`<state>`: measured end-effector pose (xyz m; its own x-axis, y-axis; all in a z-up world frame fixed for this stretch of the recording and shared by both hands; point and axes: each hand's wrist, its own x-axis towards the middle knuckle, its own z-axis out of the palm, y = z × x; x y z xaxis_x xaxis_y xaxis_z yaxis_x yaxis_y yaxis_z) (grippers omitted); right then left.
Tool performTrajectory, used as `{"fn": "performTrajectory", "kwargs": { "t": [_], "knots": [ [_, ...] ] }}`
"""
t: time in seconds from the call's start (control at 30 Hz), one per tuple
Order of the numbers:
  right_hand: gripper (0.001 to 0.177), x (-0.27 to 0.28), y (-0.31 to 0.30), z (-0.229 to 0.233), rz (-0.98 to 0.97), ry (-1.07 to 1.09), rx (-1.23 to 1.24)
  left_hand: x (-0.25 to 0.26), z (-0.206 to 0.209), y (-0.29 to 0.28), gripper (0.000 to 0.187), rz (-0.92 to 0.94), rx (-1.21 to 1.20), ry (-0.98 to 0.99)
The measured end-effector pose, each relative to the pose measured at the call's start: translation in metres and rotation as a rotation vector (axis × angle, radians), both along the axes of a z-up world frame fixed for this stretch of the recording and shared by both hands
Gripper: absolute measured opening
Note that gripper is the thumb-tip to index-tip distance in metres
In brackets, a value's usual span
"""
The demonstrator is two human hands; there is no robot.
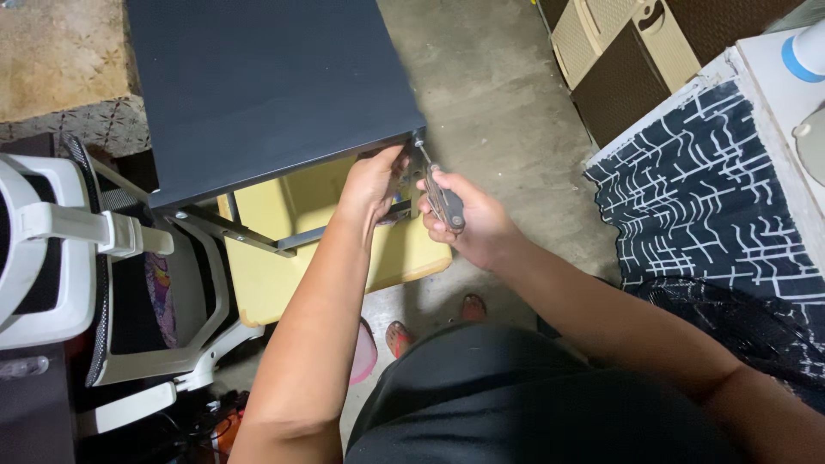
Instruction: The person wipes a black tabletop with a cloth, then uses a multi-tool to loosen and remove screws from the table's corners. They detach the tabletop from the frame, wipe the underside of the tabletop, and place it aside. A cat is visible nearby but not interacted with.
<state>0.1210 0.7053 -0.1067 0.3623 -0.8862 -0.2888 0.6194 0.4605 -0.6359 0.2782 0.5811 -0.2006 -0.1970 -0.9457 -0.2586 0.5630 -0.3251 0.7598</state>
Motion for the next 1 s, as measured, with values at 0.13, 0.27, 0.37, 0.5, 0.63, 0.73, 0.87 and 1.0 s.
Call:
{"fn": "performTrajectory", "kwargs": {
  "t": [0.13, 0.27, 0.37, 0.5, 0.63, 0.73, 0.87, 1.0],
  "knots": [
    [0.029, 0.005, -0.004, 0.004, -0.077, 0.32, -0.087, 0.0, -0.001, -0.001, 0.016, 0.013, 0.025, 0.002],
    [0.03, 0.013, 0.004, 0.016, -0.207, 1.357, -0.565, 0.0, -0.001, -0.001, 0.017, 0.006, 0.027, 0.02],
    [0.04, 0.023, 0.013, 0.026, -0.176, 1.85, -0.638, 0.001, -0.003, 0.0, 0.016, -0.009, 0.008, 0.012],
    [0.042, 0.028, 0.017, 0.035, -0.245, 1.78, -0.666, -0.004, -0.005, 0.002, 0.017, 0.017, -0.034, -0.041],
    [0.053, 0.025, 0.018, 0.034, -0.275, 1.623, -0.634, -0.01, 0.009, 0.016, 0.023, 0.062, -0.004, -0.225],
    [0.054, 0.021, 0.019, 0.032, -0.273, 1.5, -0.693, -0.02, 0.04, 0.044, 0.026, 0.199, -0.08, -0.455],
    [0.057, 0.022, 0.017, 0.029, -0.267, 1.533, -0.646, -0.025, 0.093, 0.102, 0.047, 0.119, -0.206, -0.837],
    [0.037, 0.026, 0.021, 0.023, -0.217, 1.614, -0.584, -0.021, 0.134, 0.112, 0.065, -0.068, -0.394, -1.351]
  ]
}}
